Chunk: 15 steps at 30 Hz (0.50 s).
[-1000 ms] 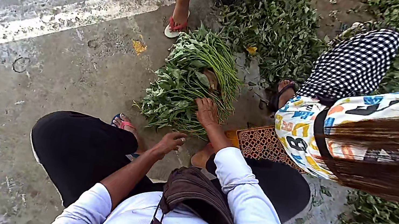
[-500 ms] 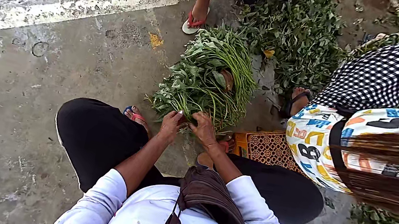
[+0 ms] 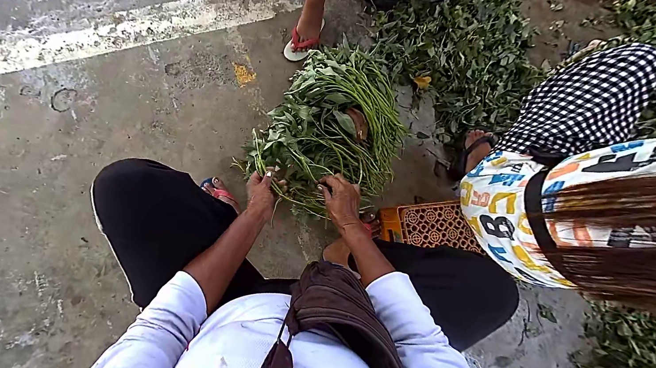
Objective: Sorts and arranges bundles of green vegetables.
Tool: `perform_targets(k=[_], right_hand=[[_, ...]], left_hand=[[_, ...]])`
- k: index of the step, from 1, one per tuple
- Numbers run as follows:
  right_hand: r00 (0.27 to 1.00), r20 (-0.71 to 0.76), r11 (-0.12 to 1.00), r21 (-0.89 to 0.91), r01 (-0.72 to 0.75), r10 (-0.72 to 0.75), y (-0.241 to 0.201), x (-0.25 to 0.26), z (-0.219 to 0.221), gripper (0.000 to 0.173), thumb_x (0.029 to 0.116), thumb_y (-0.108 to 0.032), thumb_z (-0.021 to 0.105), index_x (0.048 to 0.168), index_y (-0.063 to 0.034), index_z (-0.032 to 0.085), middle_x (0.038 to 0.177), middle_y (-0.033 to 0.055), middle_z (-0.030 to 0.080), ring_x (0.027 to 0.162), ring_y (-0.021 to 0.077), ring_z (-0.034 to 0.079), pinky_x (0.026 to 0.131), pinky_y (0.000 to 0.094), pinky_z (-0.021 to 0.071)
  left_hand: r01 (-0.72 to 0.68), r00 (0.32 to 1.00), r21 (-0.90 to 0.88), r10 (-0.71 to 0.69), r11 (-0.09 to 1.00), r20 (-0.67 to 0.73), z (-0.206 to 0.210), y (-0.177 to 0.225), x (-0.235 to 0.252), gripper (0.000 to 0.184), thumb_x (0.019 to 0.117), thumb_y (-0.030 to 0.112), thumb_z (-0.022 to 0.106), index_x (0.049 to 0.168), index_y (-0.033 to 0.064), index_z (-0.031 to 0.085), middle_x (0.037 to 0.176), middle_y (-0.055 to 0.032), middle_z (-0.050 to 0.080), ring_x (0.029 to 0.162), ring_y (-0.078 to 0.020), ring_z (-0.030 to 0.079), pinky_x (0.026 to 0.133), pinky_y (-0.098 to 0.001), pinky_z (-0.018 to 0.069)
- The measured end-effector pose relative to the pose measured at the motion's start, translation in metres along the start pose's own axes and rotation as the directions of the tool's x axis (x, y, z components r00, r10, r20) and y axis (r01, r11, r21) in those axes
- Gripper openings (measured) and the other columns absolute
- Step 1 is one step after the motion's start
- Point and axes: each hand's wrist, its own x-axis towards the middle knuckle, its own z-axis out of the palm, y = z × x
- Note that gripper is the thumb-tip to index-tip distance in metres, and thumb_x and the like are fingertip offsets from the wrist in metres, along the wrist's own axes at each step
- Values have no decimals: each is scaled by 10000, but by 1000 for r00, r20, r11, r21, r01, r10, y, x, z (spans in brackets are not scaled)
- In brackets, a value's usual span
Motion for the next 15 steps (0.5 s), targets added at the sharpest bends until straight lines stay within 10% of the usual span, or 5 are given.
perform_targets(k=[6, 10, 15], right_hand=[[981, 174, 996, 25, 85, -88, -1, -6, 30, 147, 954, -77, 692, 1066, -65, 785, 1082, 189, 729, 1028, 382, 685, 920, 627, 455], [964, 247, 986, 157, 60, -98, 4, -8, 34, 164, 966, -108, 688, 1087, -58, 786, 1102, 192, 723, 1054, 370, 676, 961, 605, 458], [971, 151, 979, 47, -196, 187, 24, 10, 22, 340, 946, -229, 740, 1171, 22, 694, 1188, 271, 652, 1167, 448, 610, 985, 611, 485]], left_hand=[[153, 982, 81, -161, 985, 95, -2, -14, 11, 300, 1102, 158, 460, 1374, 33, 469, 1144, -146, 628, 964, -227, 655, 865, -400, 555], [190, 974, 134, -203, 973, 95, -1, -20, 14, 285, 1069, 63, 496, 1349, 19, 464, 1046, -143, 667, 892, -219, 676, 818, -383, 565], [217, 969, 107, -227, 970, 98, 0, -18, 14, 294, 1079, 55, 468, 1367, 1, 458, 1057, -160, 641, 891, -238, 685, 829, -395, 586]])
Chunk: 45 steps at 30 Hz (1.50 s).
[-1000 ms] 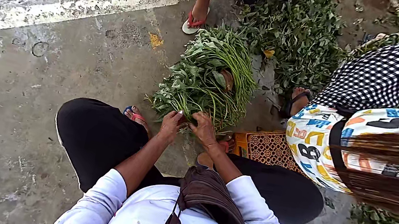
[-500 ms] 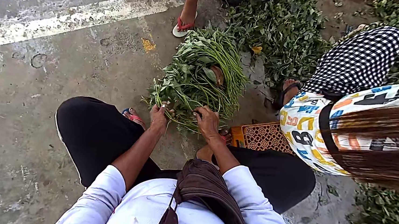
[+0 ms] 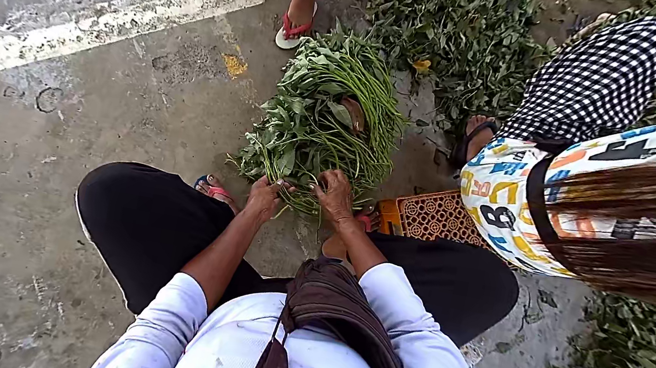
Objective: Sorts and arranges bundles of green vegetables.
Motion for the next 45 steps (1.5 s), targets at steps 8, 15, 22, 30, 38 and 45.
perform_targets(k=[8, 15, 22, 30, 38, 45], right_hand=[[949, 248, 800, 521, -298, 193, -14, -6, 1, 250, 982, -33, 656, 1217, 45, 628, 995, 170, 732, 866, 242, 738, 848, 424, 609], [942, 315, 936, 352, -5, -114, -30, -27, 12, 186, 937, -1, 697, 1119, 37, 708, 1060, 213, 725, 956, 325, 712, 912, 515, 561], [975, 206, 887, 462, -26, -79, 50, -21, 61, 383, 1068, -313, 547, 1234, 11, 665, 1035, 231, 720, 789, 252, 723, 669, 395, 599], [836, 477, 790, 385, -476, 271, 5, -19, 64, 301, 1037, -160, 615, 1285, 2, 672, 1262, 225, 667, 1133, 324, 648, 982, 501, 511], [965, 234, 882, 421, -212, 120, -46, -7, 18, 461, 962, -20, 666, 1399, -16, 520, 1147, 218, 704, 1013, 343, 709, 898, 516, 573], [959, 282, 998, -46, 45, -31, -72, -2, 19, 428, 1032, -84, 544, 1459, -108, 545, 1211, 212, 695, 1186, 420, 621, 1045, 580, 450]], left_hand=[[7, 997, 112, 2, 994, -78, -5, -2, 2, 261, 1067, 61, 506, 1322, 11, 480, 992, -141, 659, 774, -200, 680, 716, -346, 588], [66, 997, 66, -63, 996, -46, -2, 3, -8, 284, 1100, 142, 435, 1353, 23, 484, 983, -158, 730, 822, -204, 715, 768, -352, 580], [16, 998, 133, -7, 991, -68, -2, 2, -1, 223, 1109, 118, 413, 1306, 16, 435, 815, -83, 626, 671, -167, 673, 670, -313, 599], [-29, 994, 376, -14, 926, 110, -11, 4, -9, 494, 985, -103, 512, 1451, 19, 402, 1173, -177, 654, 922, -201, 683, 828, -353, 568], [-111, 994, 423, 91, 899, 67, -10, -16, -5, 416, 1004, -21, 584, 1405, 0, 475, 1272, -213, 609, 1078, -267, 642, 929, -429, 545], [-51, 998, 303, 55, 952, -6, -2, -17, -5, 585, 935, -99, 640, 1447, -18, 369, 1251, -245, 567, 986, -263, 643, 825, -386, 570]])
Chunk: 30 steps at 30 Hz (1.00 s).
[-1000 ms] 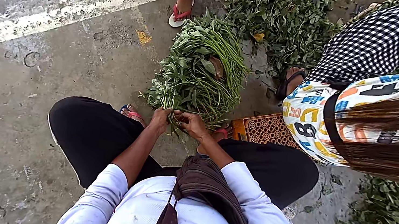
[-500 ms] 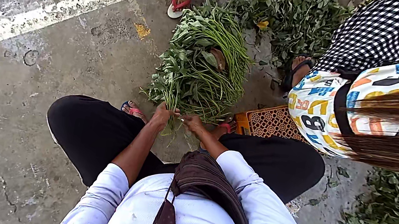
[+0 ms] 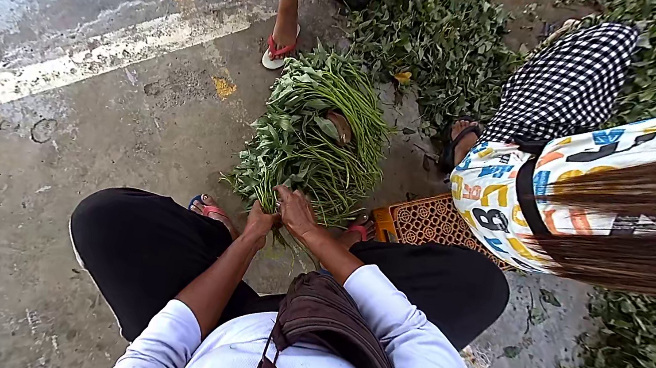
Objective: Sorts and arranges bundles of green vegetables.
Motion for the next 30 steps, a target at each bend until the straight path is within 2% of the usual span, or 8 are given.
perform_targets(k=[3, 5, 12, 16, 20, 22, 25, 30], right_hand=[[996, -31, 996, -34, 77, -78, 0, 10, -15, 368, 1036, -134, 574, 1400, -95, 609, 1180, 213, 700, 1156, 414, 627, 1043, 579, 437], [985, -140, 995, -22, 97, -99, 12, 24, -33, 266, 1027, -123, 595, 1262, -29, 677, 1172, 223, 703, 1161, 420, 632, 1015, 583, 471], [937, -304, 976, 183, -120, 173, 54, 60, -62, 201, 981, -43, 621, 1146, 33, 708, 1207, 256, 672, 1165, 410, 639, 1022, 567, 492], [947, -68, 941, 158, -300, 314, 80, 51, -42, 266, 992, -191, 660, 1128, 32, 712, 1122, 258, 705, 1095, 427, 668, 967, 610, 500], [914, 116, 911, 96, -400, 389, 102, 32, 6, 369, 927, -244, 746, 1162, 33, 684, 1157, 287, 680, 1128, 458, 646, 949, 652, 495], [894, 177, 904, 44, -426, 412, 103, 27, 26, 450, 935, -282, 737, 1258, 20, 654, 1233, 287, 663, 1182, 455, 634, 980, 647, 494], [890, 161, 904, -27, -427, 426, 89, 27, 39, 419, 1013, -307, 628, 1302, -4, 639, 1289, 272, 648, 1217, 443, 624, 988, 634, 495], [931, 140, 936, 59, -347, 337, 81, 40, 25, 309, 1011, -252, 625, 1154, 8, 709, 1180, 264, 691, 1149, 439, 651, 957, 640, 494]], left_hand=[[37, 998, -151, -44, 988, -48, 0, 6, 1, 481, 969, -76, 605, 1402, -28, 400, 1064, -186, 621, 825, -203, 654, 739, -331, 575], [85, 995, -243, -95, 966, -28, 1, 7, 4, 414, 978, -77, 588, 1355, -33, 423, 972, -169, 681, 776, -193, 696, 720, -319, 593], [192, 981, -316, -179, 929, 71, 9, 9, 10, 277, 997, -55, 557, 1263, -37, 484, 975, -151, 698, 821, -187, 698, 757, -325, 585], [152, 988, -172, -157, 973, -14, 5, 6, 8, 289, 996, -55, 569, 1279, -57, 506, 987, -154, 685, 808, -169, 664, 755, -308, 552], [176, 983, -90, -179, 980, -34, 3, -2, 12, 320, 1022, -25, 543, 1335, -49, 481, 994, -158, 674, 799, -163, 669, 760, -296, 564], [195, 980, -53, -196, 979, -22, 3, -6, 13, 313, 1026, -14, 544, 1332, -47, 487, 999, -153, 663, 806, -161, 658, 761, -293, 558], [220, 975, 38, -220, 975, -3, 1, -2, 10, 289, 1024, 0, 561, 1301, -65, 513, 1022, -151, 636, 814, -153, 634, 761, -285, 547], [212, 977, 70, -209, 975, -43, -1, -2, 9, 302, 1041, 24, 547, 1326, -59, 489, 1038, -165, 648, 806, -158, 645, 755, -292, 543]])
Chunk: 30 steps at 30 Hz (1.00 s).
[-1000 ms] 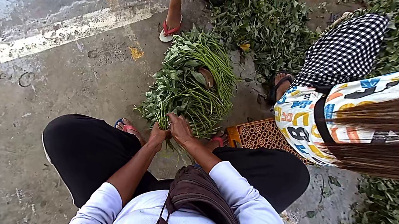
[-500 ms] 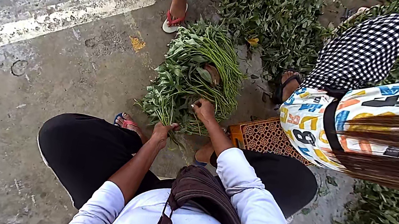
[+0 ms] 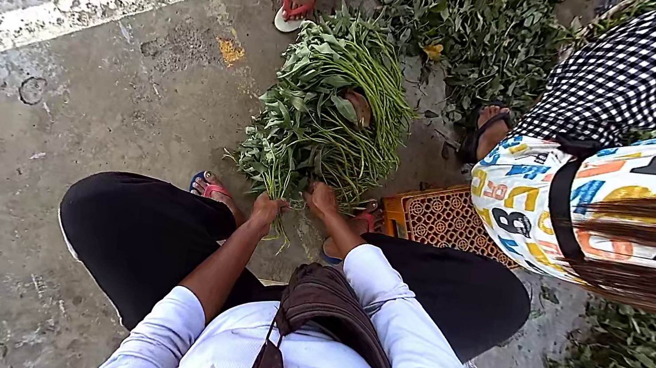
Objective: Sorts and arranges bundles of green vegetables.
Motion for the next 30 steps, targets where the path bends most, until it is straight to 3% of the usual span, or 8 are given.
perform_targets(k=[2, 6, 10, 13, 15, 19, 24, 30], right_hand=[[999, 39, 986, 167, 12, -19, -7, 2, -16, 340, 1013, -267, 643, 1172, 28, 698, 1118, 251, 708, 1032, 390, 700, 926, 587, 537], [992, 116, 802, 587, -108, 49, -28, -10, -37, 285, 1031, -240, 636, 1167, 10, 634, 915, 154, 721, 703, 197, 701, 649, 351, 587], [1000, 7, 729, 684, -5, 1, -42, -14, -28, 246, 1019, -177, 654, 1093, 56, 626, 875, 177, 698, 673, 226, 706, 649, 390, 617], [992, -80, 813, 568, 126, -98, -44, -18, -28, 292, 1038, -242, 630, 1091, 42, 668, 956, 179, 700, 768, 238, 702, 740, 421, 604], [950, -267, 906, 341, 251, -163, -46, -20, -45, 319, 1044, -269, 605, 1118, 22, 713, 1069, 199, 716, 949, 309, 707, 889, 503, 563], [816, -519, 965, -81, 248, -253, -33, -2, -84, 292, 965, -146, 695, 1221, -3, 688, 1253, 253, 632, 1203, 422, 606, 1006, 565, 502], [838, -453, 928, -340, 153, -304, -15, 22, -91, 362, 908, -96, 739, 1237, 36, 670, 1299, 287, 606, 1284, 474, 536, 1006, 644, 436], [870, -376, 919, -347, 188, -320, -16, 8, -81, 253, 934, -116, 703, 1154, 9, 716, 1218, 262, 655, 1204, 455, 593, 995, 638, 433]], left_hand=[[-58, 998, 30, 59, 998, -29, -1, -1, 2, 372, 1040, 6, 539, 1393, -51, 438, 1103, -194, 654, 878, -194, 671, 816, -323, 556], [-182, 983, 147, 177, 972, 46, 0, -10, 7, 438, 1033, 50, 576, 1442, -31, 442, 1326, -256, 600, 1201, -328, 611, 1039, -482, 485], [-197, 966, 21, 191, 980, 173, 6, -7, 2, 406, 1049, 125, 578, 1424, 5, 482, 1266, -175, 656, 1104, -221, 652, 957, -393, 524], [-141, 962, -138, 168, 980, 214, 6, -8, 3, 333, 1020, 8, 573, 1346, -24, 515, 1060, -148, 694, 906, -194, 688, 826, -348, 572], [-68, 971, -178, 106, 982, 215, 7, -5, 1, 225, 1044, 11, 525, 1259, -56, 539, 916, -142, 699, 826, -209, 704, 790, -356, 592], [24, 974, -204, 23, 979, 225, 12, 0, -7, 191, 1061, 57, 522, 1212, -59, 535, 880, -156, 729, 822, -226, 739, 780, -355, 611], [-145, 983, -365, 176, 919, 53, 18, 9, -18, 198, 1073, 31, 472, 1245, -67, 477, 855, -164, 723, 799, -225, 740, 791, -358, 609], [-220, 975, -493, 185, 842, -119, 12, 18, -16, 245, 1080, 38, 458, 1308, -51, 456, 962, -205, 727, 859, -254, 738, 834, -386, 591]])
